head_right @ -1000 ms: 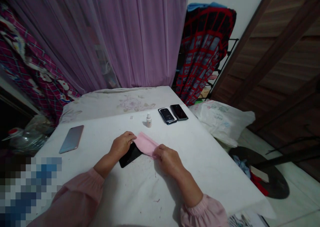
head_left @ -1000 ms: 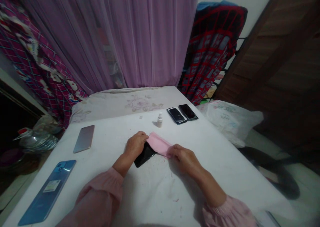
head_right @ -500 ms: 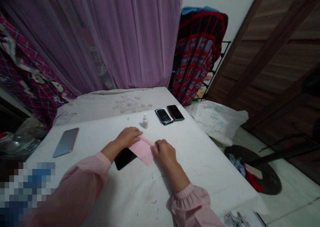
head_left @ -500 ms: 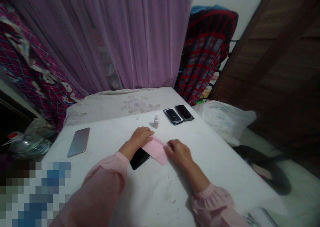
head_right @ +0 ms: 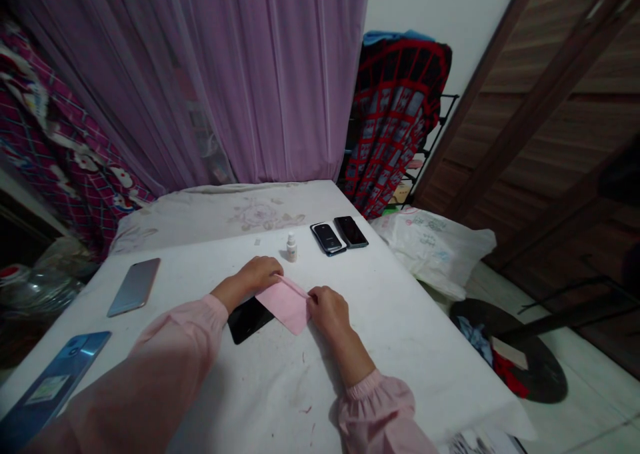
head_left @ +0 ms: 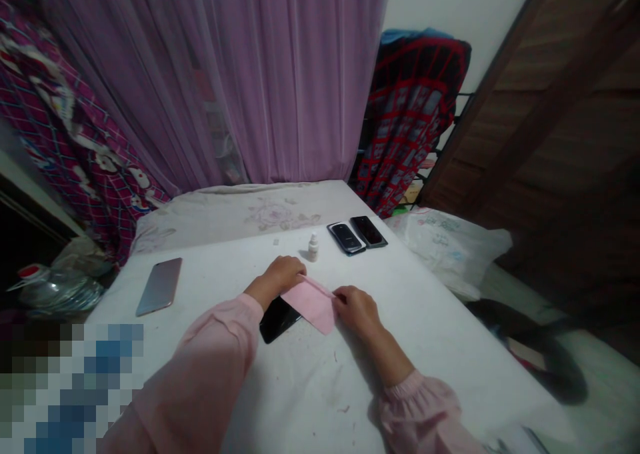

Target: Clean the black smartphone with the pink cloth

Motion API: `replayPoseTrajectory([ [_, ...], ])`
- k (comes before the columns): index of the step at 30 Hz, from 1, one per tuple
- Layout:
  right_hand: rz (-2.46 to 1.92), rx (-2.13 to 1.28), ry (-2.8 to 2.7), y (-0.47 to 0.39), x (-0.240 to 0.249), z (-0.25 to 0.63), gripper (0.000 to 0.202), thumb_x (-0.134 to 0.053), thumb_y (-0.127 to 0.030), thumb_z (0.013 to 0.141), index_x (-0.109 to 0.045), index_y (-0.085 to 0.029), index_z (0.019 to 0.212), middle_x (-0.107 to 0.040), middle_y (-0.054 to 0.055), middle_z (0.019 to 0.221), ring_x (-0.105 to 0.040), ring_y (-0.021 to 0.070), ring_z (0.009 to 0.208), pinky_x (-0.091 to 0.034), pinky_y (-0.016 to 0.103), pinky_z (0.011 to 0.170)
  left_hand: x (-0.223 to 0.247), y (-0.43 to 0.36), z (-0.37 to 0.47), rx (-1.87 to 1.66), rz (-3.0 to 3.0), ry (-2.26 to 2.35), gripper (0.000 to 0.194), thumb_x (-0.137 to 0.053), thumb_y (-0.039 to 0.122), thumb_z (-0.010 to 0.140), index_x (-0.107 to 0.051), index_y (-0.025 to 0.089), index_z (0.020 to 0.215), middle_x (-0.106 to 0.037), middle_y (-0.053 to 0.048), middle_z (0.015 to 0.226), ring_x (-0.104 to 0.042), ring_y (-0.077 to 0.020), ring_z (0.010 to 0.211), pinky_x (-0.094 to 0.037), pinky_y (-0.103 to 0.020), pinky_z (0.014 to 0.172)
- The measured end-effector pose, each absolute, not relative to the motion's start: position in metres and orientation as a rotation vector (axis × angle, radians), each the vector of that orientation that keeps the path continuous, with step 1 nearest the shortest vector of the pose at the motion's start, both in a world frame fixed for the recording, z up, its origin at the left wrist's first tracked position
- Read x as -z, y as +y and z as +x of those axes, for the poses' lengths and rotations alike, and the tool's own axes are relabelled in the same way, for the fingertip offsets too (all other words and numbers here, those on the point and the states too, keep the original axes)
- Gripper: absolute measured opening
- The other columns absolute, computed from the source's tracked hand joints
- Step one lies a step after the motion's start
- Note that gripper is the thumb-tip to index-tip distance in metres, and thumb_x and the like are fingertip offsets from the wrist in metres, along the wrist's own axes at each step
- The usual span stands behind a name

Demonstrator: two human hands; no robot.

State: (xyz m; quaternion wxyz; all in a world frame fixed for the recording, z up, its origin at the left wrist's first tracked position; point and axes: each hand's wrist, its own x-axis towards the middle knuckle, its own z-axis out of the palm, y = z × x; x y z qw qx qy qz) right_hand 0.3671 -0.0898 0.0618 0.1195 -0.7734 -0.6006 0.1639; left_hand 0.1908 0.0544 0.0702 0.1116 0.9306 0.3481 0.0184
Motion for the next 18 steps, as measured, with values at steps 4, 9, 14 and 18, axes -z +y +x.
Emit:
replayPoseTrajectory([
  [4, -2.163, -0.517, -1.737, -0.088, -0.061, 0.376, 0.024, -0.051, -0.023, 0.085, -0.073, -0.023, 0.096, -0.072, 0.003, 0.1, -0.065, 0.0165, 0.089, -0.042, 0.024, 0.072, -0.074, 0.057, 0.189, -0.119, 2.64, 1.026, 0.011, -0.06, 0.022, 0.075, -0.071, 0.023, 0.079, -0.072, -0.004, 0.088, -0.066, -0.0215, 0.084, -0.047, -0.028, 0.075],
  [9, -2.052, -0.508, -1.721, -0.087, -0.078, 0.392, 0.024, -0.049, -0.024, 0.088, -0.072, -0.025, 0.096, -0.073, 0.001, 0.088, -0.065, 0.0156, 0.08, -0.042, 0.023, 0.069, -0.103, 0.049, 0.175, -0.277, 2.545, 0.928, 0.014, -0.058, 0.024, 0.078, -0.068, 0.022, 0.087, -0.072, 0.001, 0.089, -0.066, -0.0172, 0.083, -0.048, -0.024, 0.075],
  [14, -1.969, -0.114, -1.721, -0.092, -0.107, 0.402, 0.028, -0.049, -0.014, 0.084, -0.072, -0.025, 0.095, -0.074, 0.002, 0.095, -0.064, 0.0182, 0.089, -0.044, 0.027, 0.079, -0.137, 0.022, 0.168, -0.505, 2.542, 0.937, 0.017, -0.052, 0.018, 0.082, -0.065, 0.022, 0.09, -0.072, 0.0, 0.094, -0.064, -0.0187, 0.093, -0.046, -0.03, 0.086],
  [18, -1.792, 0.04, -1.844, -0.118, -0.099, 0.407, 0.031, -0.047, -0.009, 0.085, -0.073, -0.023, 0.092, -0.073, 0.004, 0.1, -0.061, 0.0192, 0.098, -0.044, 0.03, 0.088, -0.114, -0.028, 0.168, -0.739, 2.675, 0.822, 0.021, -0.048, 0.012, 0.086, -0.065, 0.024, 0.09, -0.072, -0.002, 0.108, -0.057, -0.0223, 0.116, -0.039, -0.04, 0.102],
])
